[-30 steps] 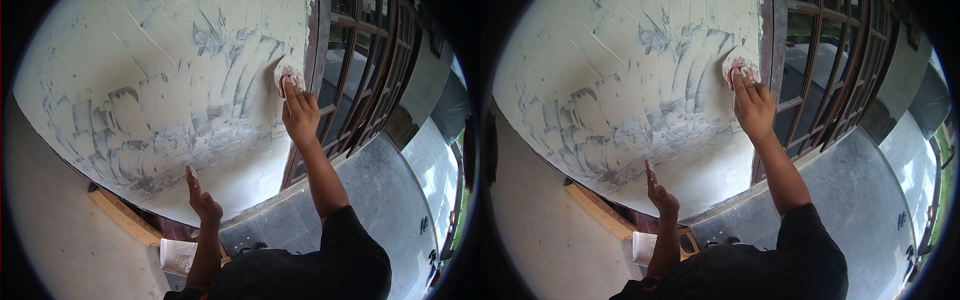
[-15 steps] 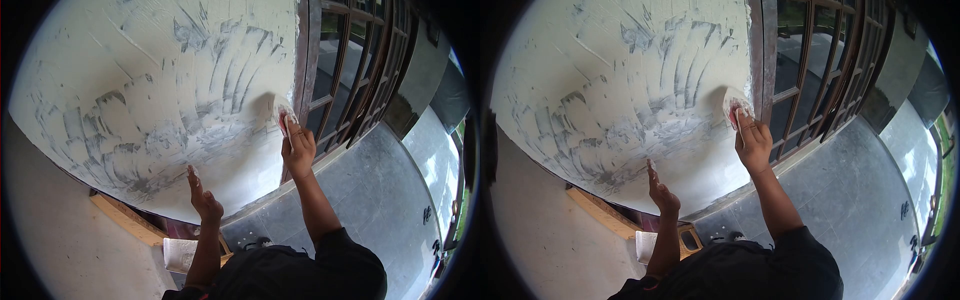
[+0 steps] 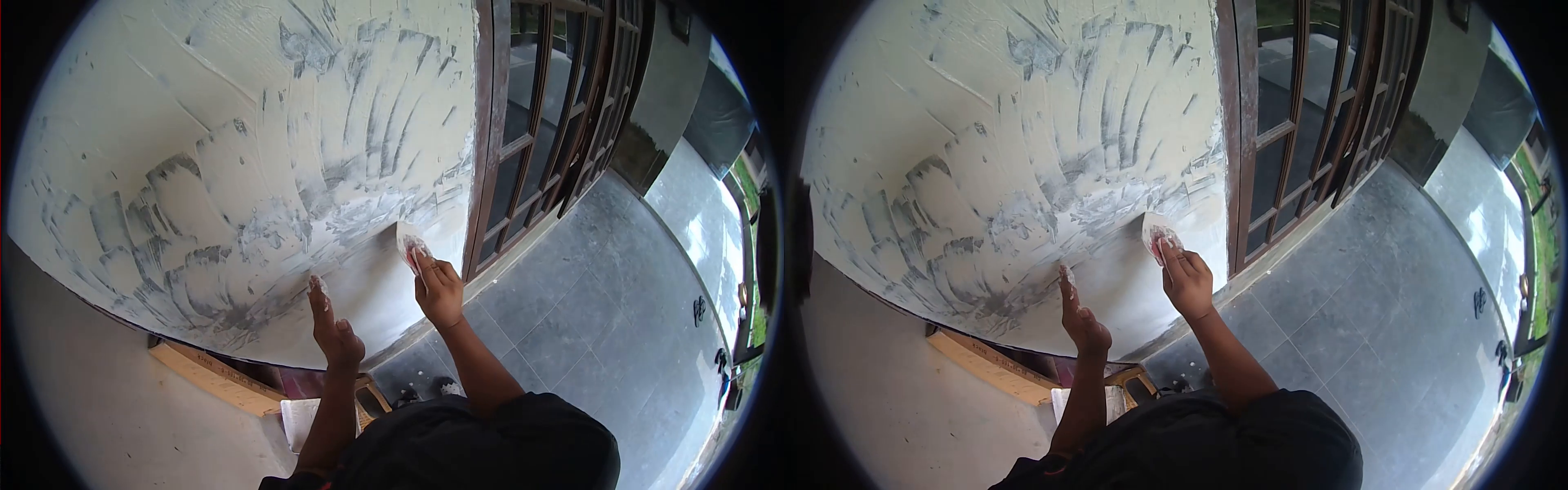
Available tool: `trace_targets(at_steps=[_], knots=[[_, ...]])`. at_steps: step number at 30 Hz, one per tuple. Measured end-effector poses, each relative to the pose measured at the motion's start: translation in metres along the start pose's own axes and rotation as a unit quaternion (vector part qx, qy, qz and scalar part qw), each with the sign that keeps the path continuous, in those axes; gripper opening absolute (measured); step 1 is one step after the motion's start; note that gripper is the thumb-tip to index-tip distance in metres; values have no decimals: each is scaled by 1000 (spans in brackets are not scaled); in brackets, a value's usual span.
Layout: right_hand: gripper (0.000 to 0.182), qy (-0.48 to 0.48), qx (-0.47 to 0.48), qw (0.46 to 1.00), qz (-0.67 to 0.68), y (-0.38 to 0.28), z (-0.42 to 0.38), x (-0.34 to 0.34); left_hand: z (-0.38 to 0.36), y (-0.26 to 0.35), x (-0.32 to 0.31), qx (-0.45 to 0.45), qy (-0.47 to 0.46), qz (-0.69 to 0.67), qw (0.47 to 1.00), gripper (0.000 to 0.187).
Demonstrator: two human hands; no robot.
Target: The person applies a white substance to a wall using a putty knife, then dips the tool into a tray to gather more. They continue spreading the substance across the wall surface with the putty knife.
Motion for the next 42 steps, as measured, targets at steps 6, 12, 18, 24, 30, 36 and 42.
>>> trace_targets(at_steps=[6,12,18,24,30,36,42], knots=[[47,247,-1,966,-79,11,138,53,2,-13,12,-23,-11,-31,999,71],[52,140,46,984,-99,-5,103,-21,1,-19,16,-41,-15,-54,998,66],[52,83,-29,995,-35,-17,4,-7,2,-26,19,-93,-11,-97,991,60],[47,258,-13,958,-125,18,140,46,3,-23,16,-95,-25,-84,992,63],[52,70,-31,992,-96,14,31,-54,4,-18,5,-99,-23,-71,992,67],[49,48,-71,996,-32,22,2,9,5,-18,-12,-113,-19,-61,992,66],[46,156,31,979,-129,49,114,19,13,0,-27,-89,-9,-19,996,69]])
Point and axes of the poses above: each hand's wrist, its own z-axis towards the middle knuckle, its own x-axis out of the back of the hand, y = z × x, the point moved 1 cm from there along z, towards the middle knuckle, and after that the axes turned 10 degrees about -x, right-handed, at the moved point
